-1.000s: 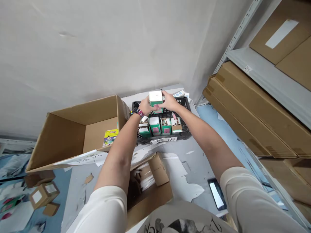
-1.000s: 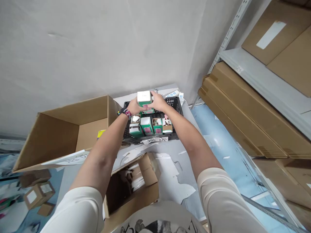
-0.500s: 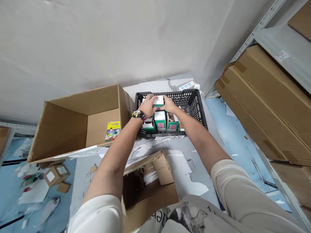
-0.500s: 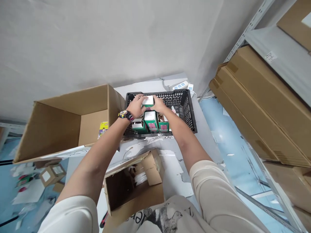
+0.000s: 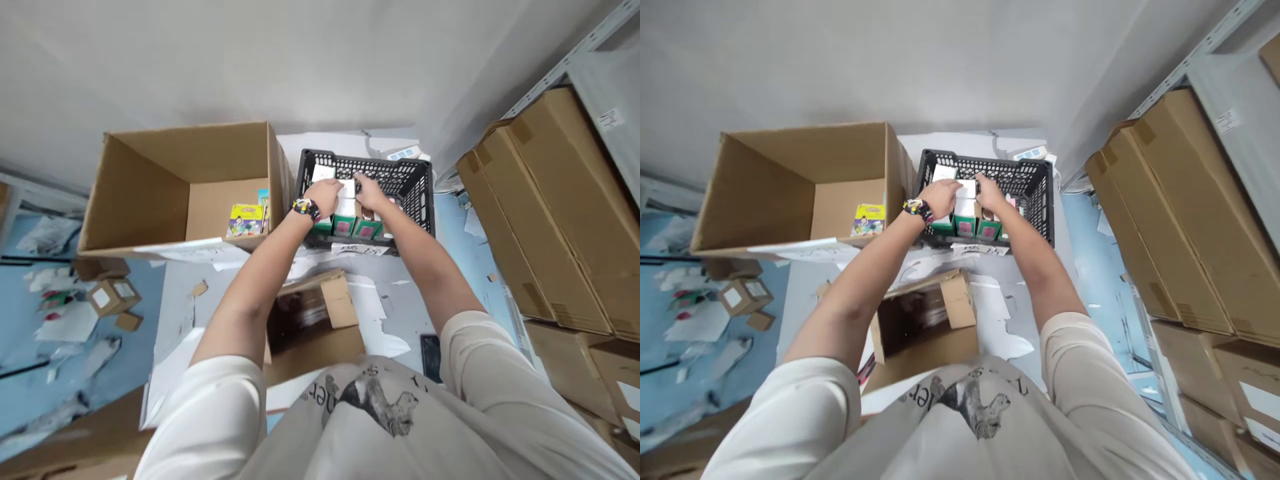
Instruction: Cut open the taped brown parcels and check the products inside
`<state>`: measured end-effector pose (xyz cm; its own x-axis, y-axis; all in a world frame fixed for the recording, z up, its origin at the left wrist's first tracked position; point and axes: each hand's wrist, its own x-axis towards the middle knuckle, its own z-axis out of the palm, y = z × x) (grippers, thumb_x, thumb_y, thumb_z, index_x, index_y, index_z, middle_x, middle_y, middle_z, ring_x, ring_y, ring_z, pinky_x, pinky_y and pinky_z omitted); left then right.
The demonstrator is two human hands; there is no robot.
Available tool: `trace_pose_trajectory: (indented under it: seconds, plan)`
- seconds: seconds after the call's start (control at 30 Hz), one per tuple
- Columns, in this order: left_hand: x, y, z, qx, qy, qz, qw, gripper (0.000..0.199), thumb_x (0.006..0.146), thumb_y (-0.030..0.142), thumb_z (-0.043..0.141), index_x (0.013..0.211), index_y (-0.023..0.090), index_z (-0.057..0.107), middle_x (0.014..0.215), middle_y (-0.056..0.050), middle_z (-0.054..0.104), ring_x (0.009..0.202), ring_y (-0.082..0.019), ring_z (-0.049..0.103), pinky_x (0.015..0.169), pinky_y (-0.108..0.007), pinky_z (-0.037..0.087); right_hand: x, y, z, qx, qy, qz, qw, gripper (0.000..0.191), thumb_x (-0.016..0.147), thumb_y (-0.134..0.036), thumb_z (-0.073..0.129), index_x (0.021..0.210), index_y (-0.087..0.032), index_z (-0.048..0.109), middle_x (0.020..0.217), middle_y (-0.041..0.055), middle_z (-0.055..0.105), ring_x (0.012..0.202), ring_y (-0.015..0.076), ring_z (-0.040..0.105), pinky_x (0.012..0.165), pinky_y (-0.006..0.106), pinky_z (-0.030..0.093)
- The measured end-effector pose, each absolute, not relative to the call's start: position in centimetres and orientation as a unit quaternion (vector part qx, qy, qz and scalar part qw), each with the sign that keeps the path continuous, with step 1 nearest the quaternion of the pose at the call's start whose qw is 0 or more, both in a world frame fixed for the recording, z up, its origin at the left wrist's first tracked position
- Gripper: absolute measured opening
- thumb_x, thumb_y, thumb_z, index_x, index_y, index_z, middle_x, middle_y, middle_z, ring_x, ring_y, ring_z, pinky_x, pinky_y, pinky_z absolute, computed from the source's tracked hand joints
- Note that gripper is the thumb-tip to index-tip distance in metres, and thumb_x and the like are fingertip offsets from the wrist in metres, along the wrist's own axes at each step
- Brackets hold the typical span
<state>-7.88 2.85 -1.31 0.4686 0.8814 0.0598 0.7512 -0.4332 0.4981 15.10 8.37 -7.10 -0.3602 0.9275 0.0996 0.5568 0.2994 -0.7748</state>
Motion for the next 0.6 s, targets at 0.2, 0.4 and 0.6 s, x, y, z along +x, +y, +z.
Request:
trace_pose_trajectory:
  seconds: [0.2, 0.4, 0.6]
  plan:
    - [-17.0, -12.8, 5.7, 0.737, 0.550, 0.312, 0.240, 0.049, 0.110, 0.043, 0.062, 0.154, 0.023, 0.074, 0.149, -0.008, 0.078, 0.147, -0.034, 0.070, 0.130, -0.059, 0.054, 21.4, -6.2, -3.7, -0.495, -0.728, 0.270, 0.390, 0.042, 0.105, -0.031, 0.066, 0.144, -0.024, 0.077, 0.143, 0.0140, 0.081, 0.119, 0.0290, 0.081, 0.113, 0.051, 0.067]
    - [-28.8, -32.8, 0.9, 0.405, 0.712, 0.547, 0.174, 0.034, 0.114, 0.039, 0.057, 0.137, 0.018, 0.071, 0.139, -0.012, 0.080, 0.121, -0.023, 0.079, 0.117, -0.047, 0.064, 22.5, -27.1, -9.7, -0.590, -0.545, 0.477, 0.357, 0.047, 0.095, -0.066, 0.079, 0.117, -0.024, 0.085, 0.104, 0.0080, 0.087, 0.081, 0.0238, 0.078, 0.086, 0.047, 0.072]
    - [-24.1, -41.7, -9.8, 0.204, 0.794, 0.453, 0.351, 0.024, 0.103, 0.024, 0.071, 0.126, 0.019, 0.073, 0.140, -0.015, 0.079, 0.142, -0.030, 0.070, 0.133, -0.050, 0.051, 16.5, -33.1, -14.3, -0.619, -0.323, 0.629, 0.341, 0.069, 0.071, -0.080, 0.095, 0.119, -0.032, 0.084, 0.122, 0.0065, 0.089, 0.124, 0.0346, 0.080, 0.114, 0.054, 0.065]
